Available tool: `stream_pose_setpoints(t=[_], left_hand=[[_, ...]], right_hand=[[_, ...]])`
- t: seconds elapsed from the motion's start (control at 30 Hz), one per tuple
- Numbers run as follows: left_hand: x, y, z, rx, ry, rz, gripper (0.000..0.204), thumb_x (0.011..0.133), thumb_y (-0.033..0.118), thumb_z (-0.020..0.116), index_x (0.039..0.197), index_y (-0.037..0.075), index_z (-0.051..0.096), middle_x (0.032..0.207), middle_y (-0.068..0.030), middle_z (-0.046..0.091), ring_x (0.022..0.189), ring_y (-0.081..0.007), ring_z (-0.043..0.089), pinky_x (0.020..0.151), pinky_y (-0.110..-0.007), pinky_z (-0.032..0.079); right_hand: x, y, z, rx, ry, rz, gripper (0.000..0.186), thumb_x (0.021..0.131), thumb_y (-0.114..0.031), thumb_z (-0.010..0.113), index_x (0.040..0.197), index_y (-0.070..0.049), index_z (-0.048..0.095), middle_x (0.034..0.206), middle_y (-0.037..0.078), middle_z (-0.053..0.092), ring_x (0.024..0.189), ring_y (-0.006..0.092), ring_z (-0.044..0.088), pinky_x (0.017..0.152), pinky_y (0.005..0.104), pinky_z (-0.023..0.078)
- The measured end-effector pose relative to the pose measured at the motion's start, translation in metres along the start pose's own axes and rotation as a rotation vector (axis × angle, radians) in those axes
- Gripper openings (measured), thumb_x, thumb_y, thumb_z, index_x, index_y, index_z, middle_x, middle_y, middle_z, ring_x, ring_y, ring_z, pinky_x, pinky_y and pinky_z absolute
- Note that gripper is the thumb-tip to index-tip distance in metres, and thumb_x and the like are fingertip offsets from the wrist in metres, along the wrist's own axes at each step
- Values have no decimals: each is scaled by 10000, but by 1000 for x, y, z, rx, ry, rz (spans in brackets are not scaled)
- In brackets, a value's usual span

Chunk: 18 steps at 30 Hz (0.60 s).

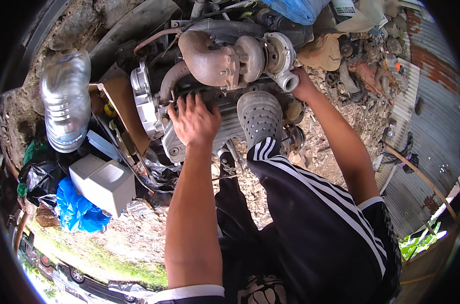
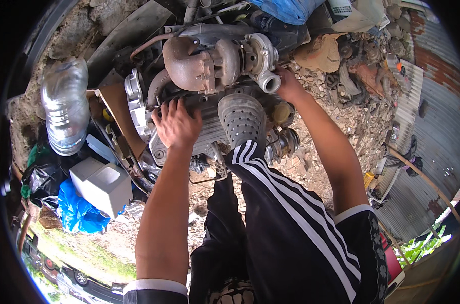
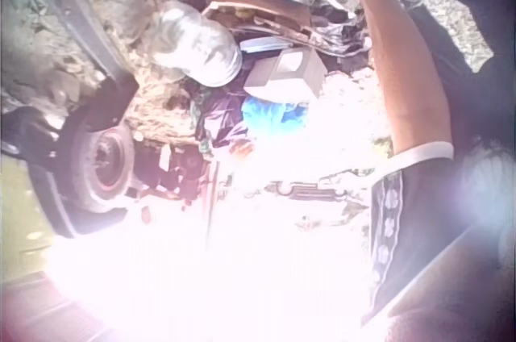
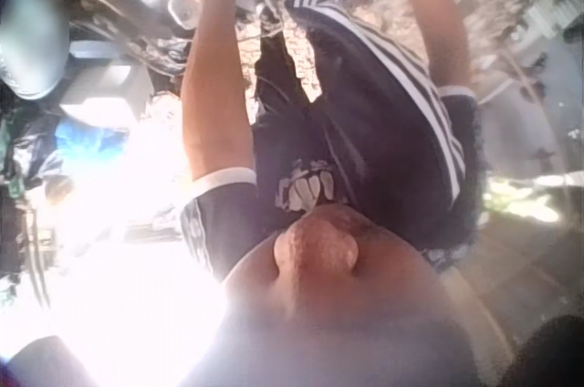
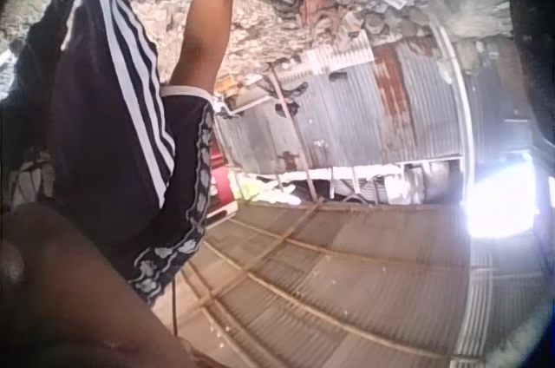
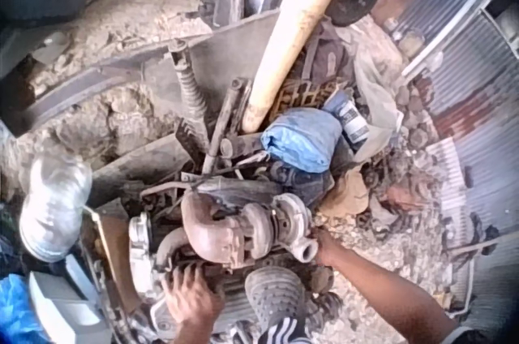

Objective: The person uses a wrench to loosen and remove bolts from a car engine block resting on the ground. They repeatedly reposition the engine and adjust their stance while working on different bolt locations.

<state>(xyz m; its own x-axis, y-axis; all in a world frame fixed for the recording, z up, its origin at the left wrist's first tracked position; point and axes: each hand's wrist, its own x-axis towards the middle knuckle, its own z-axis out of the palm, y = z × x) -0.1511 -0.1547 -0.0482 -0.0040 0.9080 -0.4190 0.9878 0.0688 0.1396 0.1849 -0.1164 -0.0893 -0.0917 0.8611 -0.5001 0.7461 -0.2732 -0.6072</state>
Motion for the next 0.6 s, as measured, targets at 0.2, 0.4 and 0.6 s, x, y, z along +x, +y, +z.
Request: stream_pose_setpoints(t=[0.2,0.4,0.6], left_hand=[[1,1,9,-30,149,27,540,833,396,668,1269,77,671,1333,-103,646,1324,-288,522,1181,-513,258],[0,-1,9,-70,135,22,542,820,382,679,1267,76,672,1329,-103,648,1323,-291,523,1180,-521,257],[2,2,7,-44,144,33,547,823,381,677,1272,69,667,1338,-104,642,1323,-292,522,1182,-518,260]], right_hand=[[11,49,9,-6,-78,-39,390,832,-284,736,1142,-49,707,1160,175,715,1043,320,693,960,390,505],[39,68,35,873,-19,27,466,872,-185,745,1298,-48,615,1242,103,691,1206,199,618,1021,329,477],[29,77,30,327,39,-112,383,908,-255,652,1242,-67,660,1267,136,664,1205,281,608,1051,366,464]])
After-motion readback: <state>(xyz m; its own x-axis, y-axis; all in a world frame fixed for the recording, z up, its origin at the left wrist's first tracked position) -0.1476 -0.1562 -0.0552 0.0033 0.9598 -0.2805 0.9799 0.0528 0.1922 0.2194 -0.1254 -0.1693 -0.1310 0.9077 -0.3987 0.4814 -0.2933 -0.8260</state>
